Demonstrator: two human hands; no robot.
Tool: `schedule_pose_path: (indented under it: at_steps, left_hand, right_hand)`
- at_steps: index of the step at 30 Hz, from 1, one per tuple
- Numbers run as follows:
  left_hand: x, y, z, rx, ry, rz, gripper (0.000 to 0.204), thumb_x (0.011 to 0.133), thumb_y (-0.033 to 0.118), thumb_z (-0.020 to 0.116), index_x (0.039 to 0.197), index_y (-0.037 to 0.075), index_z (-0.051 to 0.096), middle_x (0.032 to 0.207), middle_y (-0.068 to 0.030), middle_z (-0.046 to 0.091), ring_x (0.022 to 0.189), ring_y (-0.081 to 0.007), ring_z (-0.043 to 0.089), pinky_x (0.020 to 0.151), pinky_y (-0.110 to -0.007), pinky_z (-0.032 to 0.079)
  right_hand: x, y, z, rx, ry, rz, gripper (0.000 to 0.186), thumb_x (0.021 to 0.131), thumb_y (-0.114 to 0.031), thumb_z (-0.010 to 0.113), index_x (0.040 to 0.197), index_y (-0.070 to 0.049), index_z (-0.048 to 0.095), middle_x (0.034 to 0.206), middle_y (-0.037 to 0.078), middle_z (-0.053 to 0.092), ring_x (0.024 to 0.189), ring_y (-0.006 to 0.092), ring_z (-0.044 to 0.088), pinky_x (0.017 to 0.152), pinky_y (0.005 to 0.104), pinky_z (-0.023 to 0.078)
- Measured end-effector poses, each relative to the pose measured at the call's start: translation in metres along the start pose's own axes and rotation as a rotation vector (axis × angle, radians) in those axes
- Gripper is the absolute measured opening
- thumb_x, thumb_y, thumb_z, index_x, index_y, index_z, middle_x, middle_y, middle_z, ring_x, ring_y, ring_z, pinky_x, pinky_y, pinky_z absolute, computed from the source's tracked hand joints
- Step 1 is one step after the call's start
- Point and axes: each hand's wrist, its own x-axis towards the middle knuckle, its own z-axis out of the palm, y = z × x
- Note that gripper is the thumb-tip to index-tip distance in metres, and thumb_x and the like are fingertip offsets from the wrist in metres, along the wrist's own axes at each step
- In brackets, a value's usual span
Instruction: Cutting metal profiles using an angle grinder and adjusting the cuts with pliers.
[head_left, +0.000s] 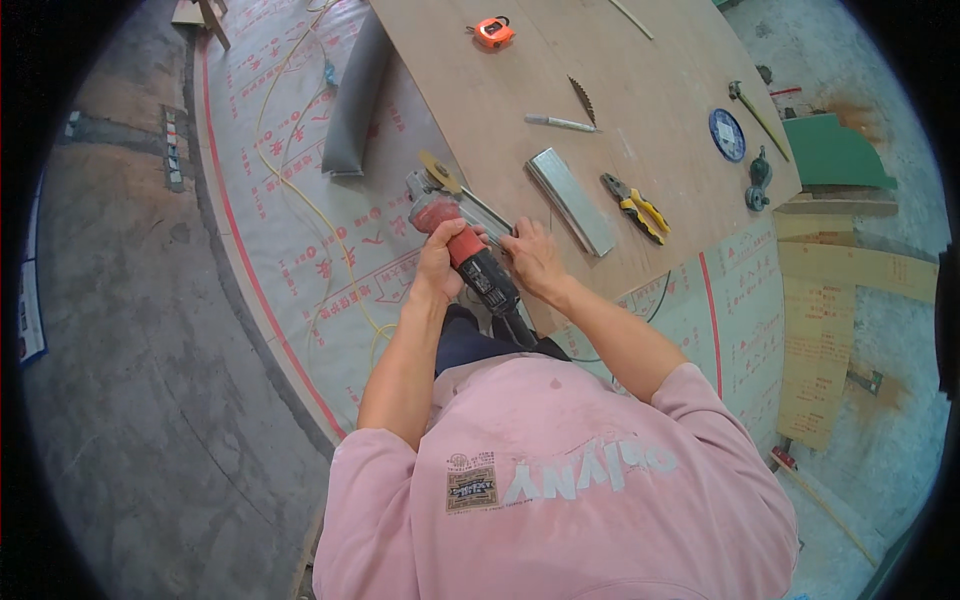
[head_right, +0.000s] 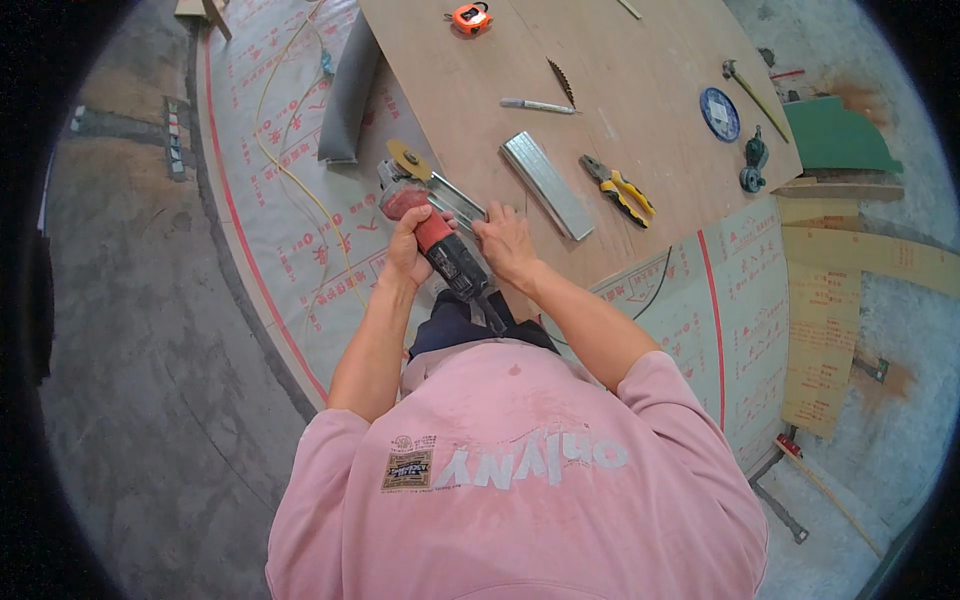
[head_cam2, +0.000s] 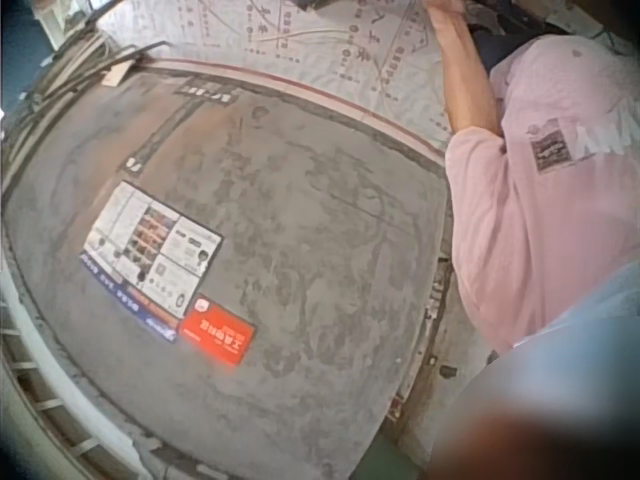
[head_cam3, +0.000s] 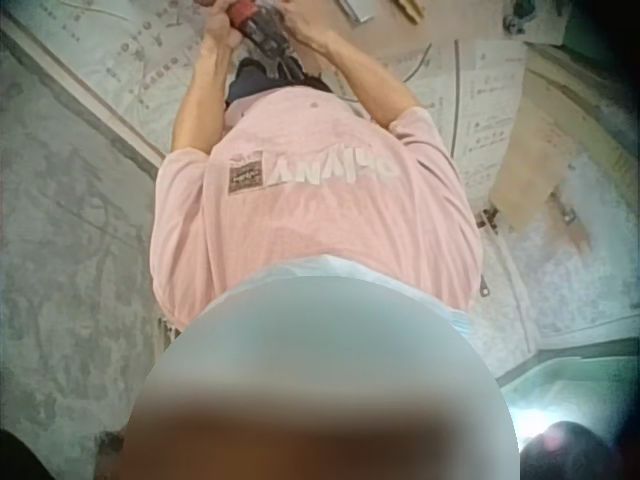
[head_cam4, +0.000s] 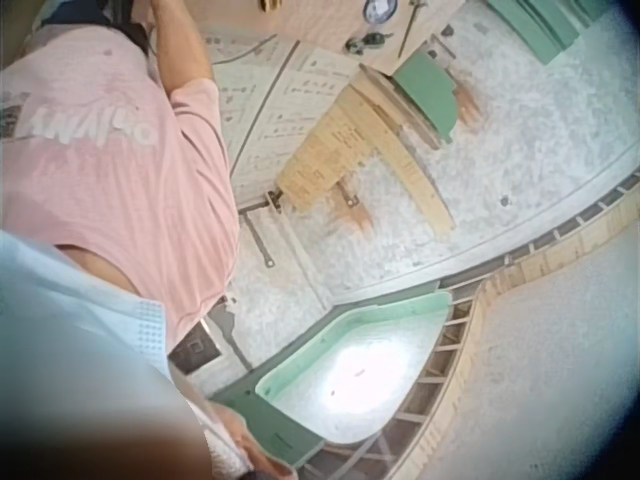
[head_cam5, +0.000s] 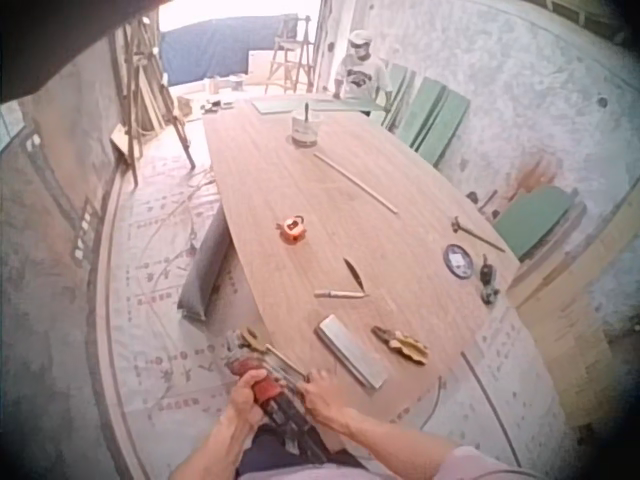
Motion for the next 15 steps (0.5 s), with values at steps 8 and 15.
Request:
schedule_pose_path:
  at_steps: [8, 15]
  left_hand:
    - [0.002, -0.003, -0.001, -0.039, 0.045, -0.04, 0.033, 0.087, 0.022, 0.072, 0.109, 0.002, 0.056, 0.099, -0.0154, 0.069, 0.087, -0.0269, 0.069, 0.08, -0.043, 0.061]
    - [0.002, -0.007, 0.007, -0.02, 0.027, -0.057, 0.038, 0.087, 0.024, 0.073, 0.112, 0.002, 0.054, 0.099, -0.0154, 0.068, 0.089, -0.0278, 0.07, 0.08, -0.045, 0.062]
  right_hand:
    - [-0.004, -0.004, 0.005, -0.048, 0.107, -0.004, 0.006, 0.081, -0.015, 0.065, 0.088, -0.013, 0.065, 0.098, 0.01, 0.055, 0.092, 0.0317, 0.057, 0.071, 0.0456, 0.046]
    - [-0.008, -0.003, 0.006, -0.055, 0.101, 0.024, 0.007, 0.085, -0.018, 0.064, 0.088, -0.013, 0.066, 0.101, 0.008, 0.056, 0.097, 0.0297, 0.057, 0.075, 0.0483, 0.046]
